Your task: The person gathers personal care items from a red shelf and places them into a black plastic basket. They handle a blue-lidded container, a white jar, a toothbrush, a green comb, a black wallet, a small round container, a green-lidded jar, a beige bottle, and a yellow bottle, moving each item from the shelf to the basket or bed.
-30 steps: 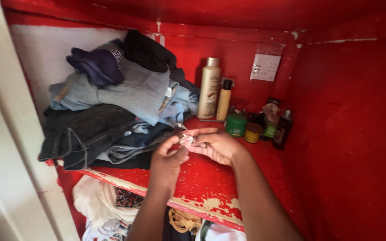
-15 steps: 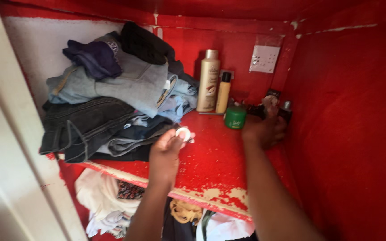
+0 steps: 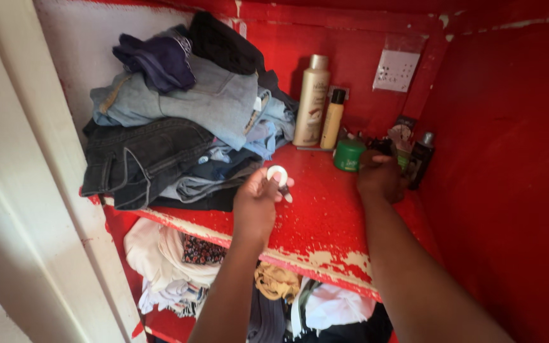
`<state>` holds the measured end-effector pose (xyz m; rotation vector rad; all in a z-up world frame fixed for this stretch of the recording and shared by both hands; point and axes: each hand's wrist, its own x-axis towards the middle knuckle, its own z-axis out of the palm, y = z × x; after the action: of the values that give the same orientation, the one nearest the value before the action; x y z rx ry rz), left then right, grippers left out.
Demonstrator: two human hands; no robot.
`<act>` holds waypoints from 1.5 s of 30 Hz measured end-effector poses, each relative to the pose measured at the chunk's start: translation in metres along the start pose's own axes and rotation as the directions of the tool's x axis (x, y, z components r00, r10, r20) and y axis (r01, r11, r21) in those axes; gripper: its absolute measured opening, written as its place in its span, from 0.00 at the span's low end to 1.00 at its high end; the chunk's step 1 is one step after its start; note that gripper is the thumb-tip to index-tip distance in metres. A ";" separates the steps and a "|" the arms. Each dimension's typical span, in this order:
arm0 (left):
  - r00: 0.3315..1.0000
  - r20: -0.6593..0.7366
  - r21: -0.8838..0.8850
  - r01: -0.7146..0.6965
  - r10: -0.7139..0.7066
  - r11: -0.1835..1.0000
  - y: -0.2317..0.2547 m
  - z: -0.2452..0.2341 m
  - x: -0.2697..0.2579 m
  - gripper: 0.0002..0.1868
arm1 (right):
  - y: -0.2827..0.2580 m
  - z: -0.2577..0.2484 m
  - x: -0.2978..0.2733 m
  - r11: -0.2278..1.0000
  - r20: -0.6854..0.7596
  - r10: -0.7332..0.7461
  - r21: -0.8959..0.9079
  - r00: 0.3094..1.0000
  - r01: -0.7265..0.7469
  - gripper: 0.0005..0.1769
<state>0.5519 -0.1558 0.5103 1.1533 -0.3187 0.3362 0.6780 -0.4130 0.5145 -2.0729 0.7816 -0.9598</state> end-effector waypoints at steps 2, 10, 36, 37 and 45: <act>1.000 -0.002 0.007 -0.025 0.025 1.000 -0.002 -0.002 0.005 0.15 | 0.004 0.001 0.001 1.000 -0.033 -0.018 0.000 0.999 0.018 0.16; 0.998 -0.048 0.024 0.035 -0.034 0.999 -0.014 -0.007 0.014 0.16 | -0.005 -0.012 -0.008 0.995 -0.090 -0.010 0.098 0.996 0.019 0.21; 0.999 -0.051 -0.445 -0.029 0.007 0.895 0.024 -0.008 0.002 0.24 | -0.083 -0.107 -0.161 0.441 0.352 -0.824 0.890 0.444 0.113 0.25; 0.998 -0.052 -0.461 -0.065 0.046 0.885 0.023 -0.008 0.002 0.22 | -0.081 -0.105 -0.161 0.424 0.340 -0.832 0.899 0.439 0.108 0.24; 0.994 -0.058 -0.504 -0.112 0.096 0.856 0.022 -0.013 -0.006 0.17 | -0.073 -0.096 -0.158 0.397 0.372 -0.836 0.917 0.403 -0.021 0.21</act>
<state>0.5377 -0.1365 0.5215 0.6093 -0.4151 0.3386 0.5306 -0.2872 0.5578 -1.4844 -0.8188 -0.3021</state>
